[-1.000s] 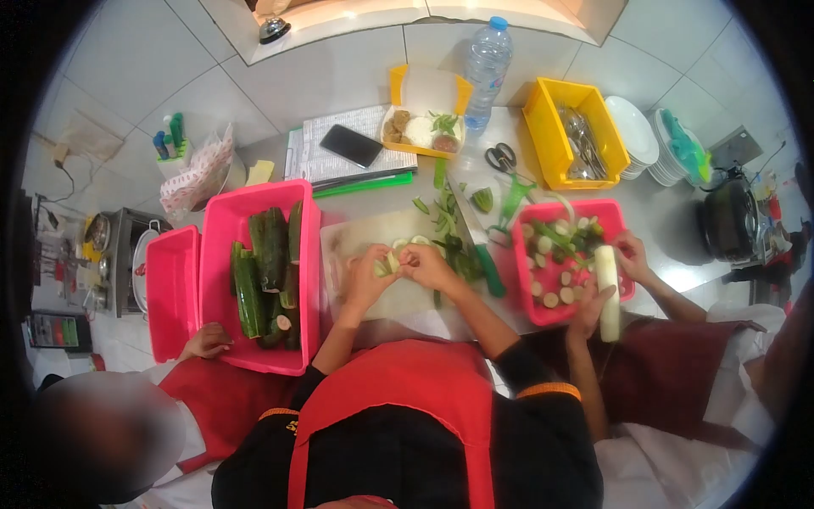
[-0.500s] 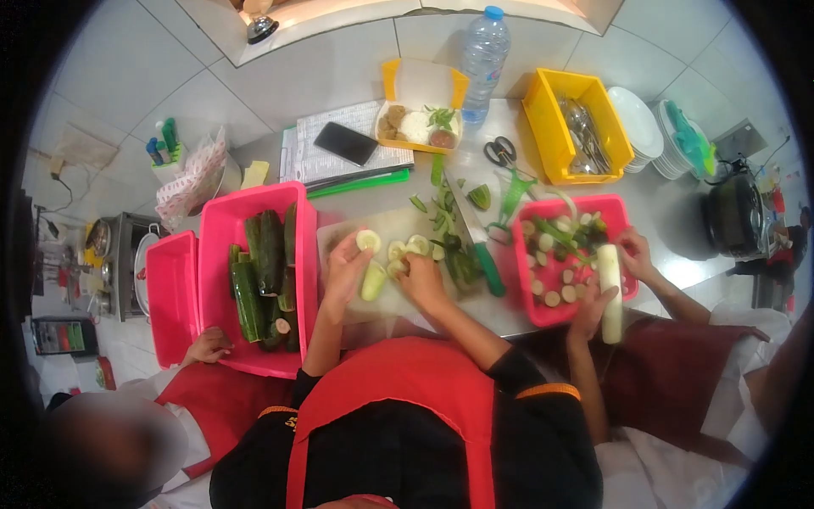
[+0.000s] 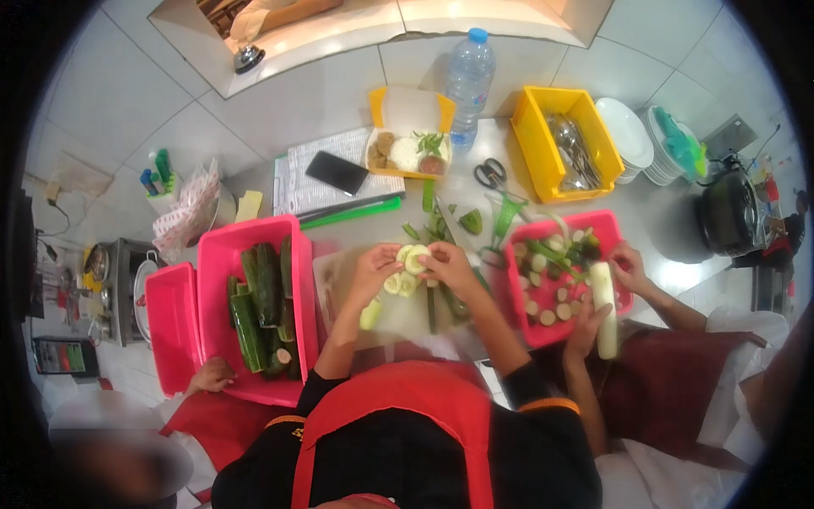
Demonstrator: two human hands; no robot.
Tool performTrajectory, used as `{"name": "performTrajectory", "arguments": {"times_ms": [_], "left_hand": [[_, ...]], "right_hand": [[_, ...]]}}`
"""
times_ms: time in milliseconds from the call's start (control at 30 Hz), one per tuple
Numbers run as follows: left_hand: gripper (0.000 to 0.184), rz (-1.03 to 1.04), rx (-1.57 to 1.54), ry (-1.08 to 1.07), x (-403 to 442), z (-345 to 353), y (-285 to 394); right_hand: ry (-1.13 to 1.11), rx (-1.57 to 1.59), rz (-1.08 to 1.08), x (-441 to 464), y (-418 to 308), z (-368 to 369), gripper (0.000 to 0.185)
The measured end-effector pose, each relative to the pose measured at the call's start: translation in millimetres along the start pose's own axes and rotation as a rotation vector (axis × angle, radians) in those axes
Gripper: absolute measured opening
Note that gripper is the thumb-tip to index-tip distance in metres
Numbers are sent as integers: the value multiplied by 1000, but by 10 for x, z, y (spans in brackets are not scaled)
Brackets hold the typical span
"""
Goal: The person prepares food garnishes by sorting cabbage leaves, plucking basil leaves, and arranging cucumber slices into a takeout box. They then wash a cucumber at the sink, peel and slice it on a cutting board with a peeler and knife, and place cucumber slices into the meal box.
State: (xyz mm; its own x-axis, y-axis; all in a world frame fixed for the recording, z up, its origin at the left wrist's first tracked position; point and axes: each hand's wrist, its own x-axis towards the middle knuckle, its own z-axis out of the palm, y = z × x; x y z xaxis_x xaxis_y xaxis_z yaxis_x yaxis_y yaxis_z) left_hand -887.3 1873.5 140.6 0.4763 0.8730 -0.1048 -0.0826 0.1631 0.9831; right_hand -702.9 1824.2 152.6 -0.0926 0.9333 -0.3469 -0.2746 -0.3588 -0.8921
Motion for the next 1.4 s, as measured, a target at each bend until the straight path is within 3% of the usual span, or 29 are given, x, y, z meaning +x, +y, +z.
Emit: {"name": "performTrajectory", "arguments": {"times_ms": [167, 233, 300, 333, 367, 400, 467, 600, 800, 933, 1000, 1133, 1200, 1267, 1400], "left_hand": [[30, -119, 128, -36, 405, 132, -74], [30, -30, 310, 3, 693, 122, 51], [27, 181, 716, 141, 1105, 69, 200], [24, 292, 777, 254, 1333, 19, 183], [22, 403, 834, 368, 1532, -31, 162], [22, 407, 830, 367, 1661, -57, 234], [18, 241, 882, 517, 1840, -84, 413], [16, 249, 816, 579, 1907, -141, 348], [15, 270, 847, 611, 1786, -281, 247], [15, 215, 915, 634, 1862, -283, 231], [15, 197, 939, 624, 1871, -236, 242], [16, 260, 883, 652, 1747, -146, 255], [17, 282, 865, 687, 1629, -68, 207], [18, 286, 518, 601, 1505, 24, 48], [20, 110, 259, 481, 1338, 234, -421]], "right_hand": [[158, 82, -14, 154, -113, -238, 21], [219, 61, -45, 312, -311, -420, 20], [419, -190, -201, 589, -468, -650, 17], [422, -194, -203, 786, -516, -736, 17], [491, -325, -373, 1001, -562, -808, 16], [556, -455, -544, 1177, -620, -859, 15], [586, -545, -625, 1464, -815, -695, 16], [576, -873, -749, 1934, -925, -509, 18], [609, -1158, -510, 2074, -1010, -526, 20], [542, -1223, -593, 2182, -989, -470, 22], [617, -1318, -396, 2191, -1019, -449, 17], [752, -1377, -356, 2113, -1040, -461, 15], [772, -1424, -145, 2058, -1019, -457, 17], [747, -1379, -132, 2078, -952, -511, 21], [626, -1180, -110, 2182, -841, -889, 31]]}}
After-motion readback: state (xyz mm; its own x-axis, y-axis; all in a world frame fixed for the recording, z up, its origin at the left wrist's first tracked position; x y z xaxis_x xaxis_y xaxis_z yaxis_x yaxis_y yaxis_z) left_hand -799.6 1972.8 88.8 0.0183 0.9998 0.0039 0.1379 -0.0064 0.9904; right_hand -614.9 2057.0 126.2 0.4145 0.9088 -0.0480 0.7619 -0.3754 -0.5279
